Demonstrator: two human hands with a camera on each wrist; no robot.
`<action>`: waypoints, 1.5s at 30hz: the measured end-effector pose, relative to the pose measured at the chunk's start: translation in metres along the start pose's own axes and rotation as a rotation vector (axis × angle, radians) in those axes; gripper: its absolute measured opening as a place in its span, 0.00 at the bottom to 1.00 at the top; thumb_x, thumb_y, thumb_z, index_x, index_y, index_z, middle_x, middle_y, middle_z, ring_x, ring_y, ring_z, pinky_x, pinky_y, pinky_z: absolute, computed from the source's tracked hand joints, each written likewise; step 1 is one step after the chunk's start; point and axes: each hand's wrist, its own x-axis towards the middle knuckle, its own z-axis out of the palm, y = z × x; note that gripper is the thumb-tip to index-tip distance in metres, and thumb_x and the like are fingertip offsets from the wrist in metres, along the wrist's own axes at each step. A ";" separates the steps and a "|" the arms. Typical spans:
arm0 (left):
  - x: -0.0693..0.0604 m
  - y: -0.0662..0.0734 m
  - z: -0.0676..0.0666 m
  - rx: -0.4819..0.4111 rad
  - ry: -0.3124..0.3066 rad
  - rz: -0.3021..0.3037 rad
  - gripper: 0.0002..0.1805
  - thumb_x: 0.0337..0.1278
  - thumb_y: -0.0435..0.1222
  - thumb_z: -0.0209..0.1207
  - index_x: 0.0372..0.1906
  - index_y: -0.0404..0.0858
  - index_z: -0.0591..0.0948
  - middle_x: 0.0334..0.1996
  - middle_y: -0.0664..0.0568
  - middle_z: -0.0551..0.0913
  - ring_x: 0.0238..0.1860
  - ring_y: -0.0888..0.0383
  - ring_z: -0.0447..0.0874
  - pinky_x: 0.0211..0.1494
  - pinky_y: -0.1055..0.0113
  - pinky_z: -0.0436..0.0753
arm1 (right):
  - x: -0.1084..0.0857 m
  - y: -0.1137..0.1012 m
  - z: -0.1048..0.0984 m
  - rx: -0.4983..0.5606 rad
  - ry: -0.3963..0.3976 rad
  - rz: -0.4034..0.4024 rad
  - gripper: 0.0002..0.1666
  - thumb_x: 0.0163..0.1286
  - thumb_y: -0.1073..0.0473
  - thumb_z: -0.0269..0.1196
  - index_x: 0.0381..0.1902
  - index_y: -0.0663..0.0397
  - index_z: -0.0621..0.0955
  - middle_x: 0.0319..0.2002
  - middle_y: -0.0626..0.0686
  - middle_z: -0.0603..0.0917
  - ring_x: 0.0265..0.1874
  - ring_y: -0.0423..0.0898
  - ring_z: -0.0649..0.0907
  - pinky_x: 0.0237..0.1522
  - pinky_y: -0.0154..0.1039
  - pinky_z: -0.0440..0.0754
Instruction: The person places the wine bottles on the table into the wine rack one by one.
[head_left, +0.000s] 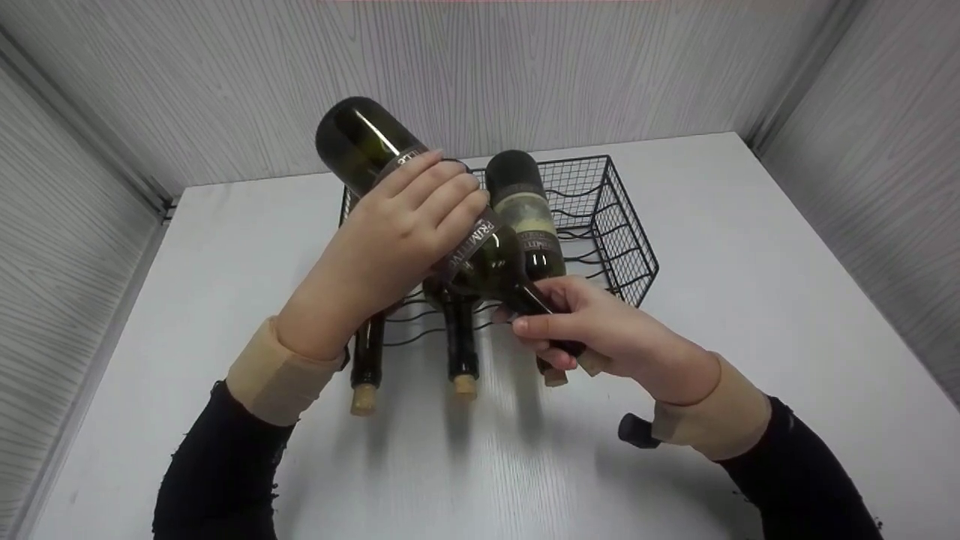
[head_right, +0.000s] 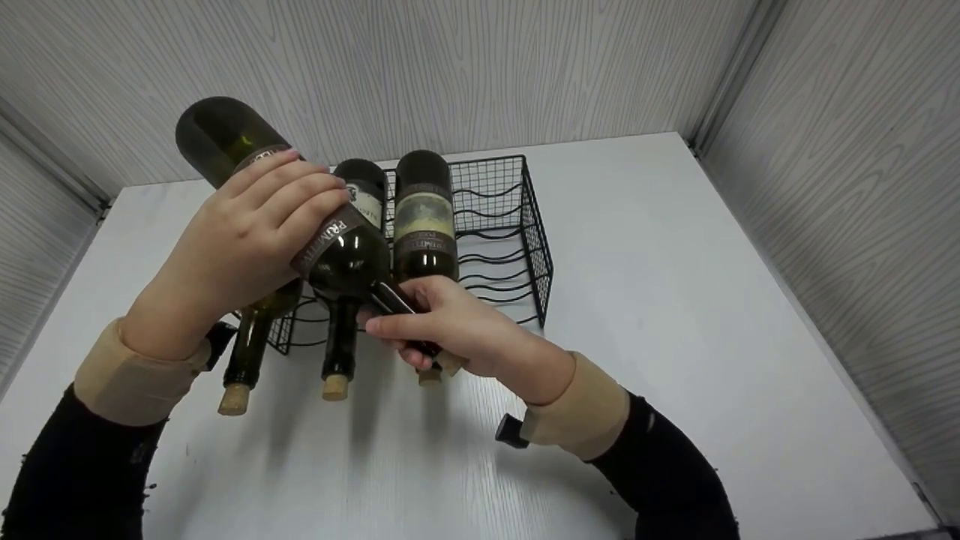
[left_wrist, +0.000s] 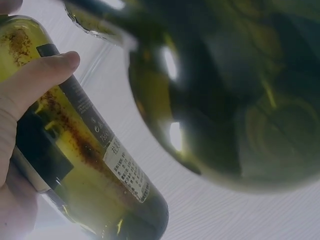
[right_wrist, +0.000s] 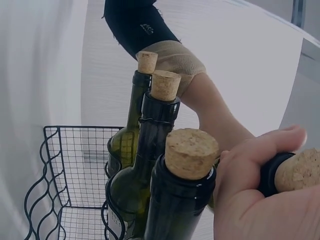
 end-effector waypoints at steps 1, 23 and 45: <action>0.000 0.000 0.000 -0.001 -0.001 0.002 0.26 0.56 0.18 0.66 0.60 0.36 0.81 0.55 0.43 0.88 0.62 0.44 0.84 0.79 0.52 0.76 | 0.000 0.000 0.000 0.002 -0.007 -0.003 0.16 0.78 0.63 0.60 0.59 0.66 0.76 0.20 0.44 0.77 0.13 0.35 0.75 0.21 0.30 0.81; 0.002 0.001 0.001 -0.010 -0.005 0.014 0.27 0.53 0.20 0.70 0.60 0.36 0.81 0.56 0.44 0.88 0.62 0.45 0.85 0.81 0.54 0.74 | 0.001 0.007 0.002 -0.001 -0.074 -0.091 0.05 0.79 0.63 0.56 0.41 0.59 0.73 0.16 0.41 0.69 0.12 0.33 0.70 0.19 0.28 0.74; 0.002 0.001 -0.001 -0.040 -0.008 0.012 0.29 0.53 0.23 0.72 0.62 0.37 0.81 0.58 0.43 0.87 0.64 0.44 0.84 0.82 0.52 0.73 | -0.004 0.007 0.004 0.060 -0.093 -0.080 0.04 0.79 0.63 0.56 0.41 0.58 0.72 0.17 0.41 0.67 0.13 0.34 0.68 0.23 0.31 0.66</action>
